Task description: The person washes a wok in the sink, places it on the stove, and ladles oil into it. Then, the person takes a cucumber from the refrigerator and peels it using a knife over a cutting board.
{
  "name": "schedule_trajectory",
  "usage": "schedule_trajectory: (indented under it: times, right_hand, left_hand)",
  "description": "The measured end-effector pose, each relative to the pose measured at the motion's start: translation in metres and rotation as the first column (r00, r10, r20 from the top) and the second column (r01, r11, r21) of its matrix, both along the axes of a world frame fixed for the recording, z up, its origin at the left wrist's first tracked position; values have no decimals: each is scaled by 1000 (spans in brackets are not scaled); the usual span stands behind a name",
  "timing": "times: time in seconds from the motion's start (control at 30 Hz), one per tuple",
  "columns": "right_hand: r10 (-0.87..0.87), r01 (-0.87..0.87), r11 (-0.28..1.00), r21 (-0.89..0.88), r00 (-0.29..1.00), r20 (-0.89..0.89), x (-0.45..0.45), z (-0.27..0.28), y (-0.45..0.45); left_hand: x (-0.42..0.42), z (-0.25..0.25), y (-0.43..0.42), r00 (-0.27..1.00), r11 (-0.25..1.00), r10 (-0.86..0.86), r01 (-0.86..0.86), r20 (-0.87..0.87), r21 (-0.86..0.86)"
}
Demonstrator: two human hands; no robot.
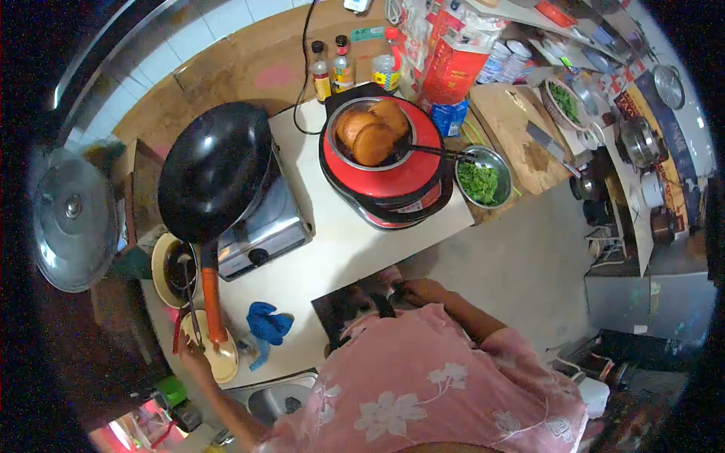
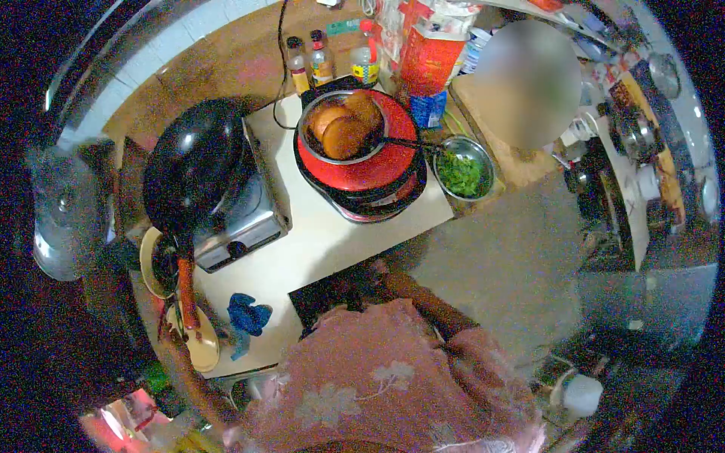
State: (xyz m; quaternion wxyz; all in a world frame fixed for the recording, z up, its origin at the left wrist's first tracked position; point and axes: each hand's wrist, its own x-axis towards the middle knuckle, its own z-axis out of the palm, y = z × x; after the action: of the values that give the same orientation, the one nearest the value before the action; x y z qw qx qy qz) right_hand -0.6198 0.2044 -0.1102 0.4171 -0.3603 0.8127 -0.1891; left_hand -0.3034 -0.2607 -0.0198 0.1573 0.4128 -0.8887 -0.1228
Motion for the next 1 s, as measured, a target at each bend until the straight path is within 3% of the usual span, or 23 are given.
schedule_trajectory:
  times: [0.03,0.07,0.1,0.13,0.17,0.23,0.27,0.33,0.4,0.47,0.53,0.67,0.73,0.8,0.83,0.87,0.9,0.93,0.97,1.0]
  right_hand:
    - [3,-2,1000,3,1000,-15,1,0,-1]
    - [-2,2,1000,-5,1000,-11,0,-9,1]
    - [75,-76,997,-6,995,-69,-3,-23,6]
    - [151,-153,988,-2,980,-126,-3,-32,9]
    - [148,-150,989,-9,981,-124,-2,-30,10]
    - [-118,118,993,-16,993,-26,0,-15,9]
    - [-118,118,993,-20,993,-21,-1,-7,8]
    - [9,4,988,153,997,-79,-4,4,6]
    - [21,-16,994,111,999,-43,-8,-4,16]
    - [45,-45,997,66,999,-5,-15,-10,22]
    - [76,-73,990,122,997,-24,-26,-7,21]
    - [84,-78,981,175,996,-27,-55,-20,34]
    - [-24,24,999,-46,1000,0,-74,-11,46]
    - [60,-60,998,16,998,-16,-97,-19,62]
    - [134,-130,987,96,991,-31,-108,-25,76]
    - [95,-90,990,108,995,-41,-113,-48,90]
    - [108,-117,973,-201,993,-54,-113,-85,102]
    - [112,-141,862,-487,990,-88,-121,-104,114]
    - [21,-28,960,-278,999,-29,-130,-68,115]
    - [-82,83,995,-57,996,27,-135,-23,112]
  left_hand:
    - [-8,19,12,990,990,132,-134,44,36]
    - [-22,38,27,991,991,128,-130,47,27]
    - [-41,56,44,954,933,182,-90,-241,349]
    - [-55,66,54,826,789,309,54,-471,612]
    - [-61,65,57,816,770,295,105,-497,629]
    - [-93,92,87,861,788,217,124,-460,603]
    - [-101,101,96,897,800,143,144,-418,583]
    - [-103,97,94,913,766,107,176,-393,618]
    - [-108,107,101,946,691,160,97,-283,716]
    - [-113,109,108,930,704,180,106,-321,702]
    - [-115,110,107,950,724,117,118,-289,680]
    - [-119,104,112,899,757,184,128,-397,641]
    - [-112,96,103,889,773,240,69,-390,631]
    - [-103,88,96,939,877,179,-17,-293,480]
    - [-109,92,107,953,968,78,-2,-293,250]
    - [-104,82,112,959,992,107,-122,-264,-42]
    - [-99,79,108,987,925,44,-100,-156,-367]
    - [-104,84,116,980,932,150,-185,-131,-311]
    - [-153,97,166,884,938,197,-297,-425,-181]
    - [-159,83,170,883,908,212,-337,-419,-251]
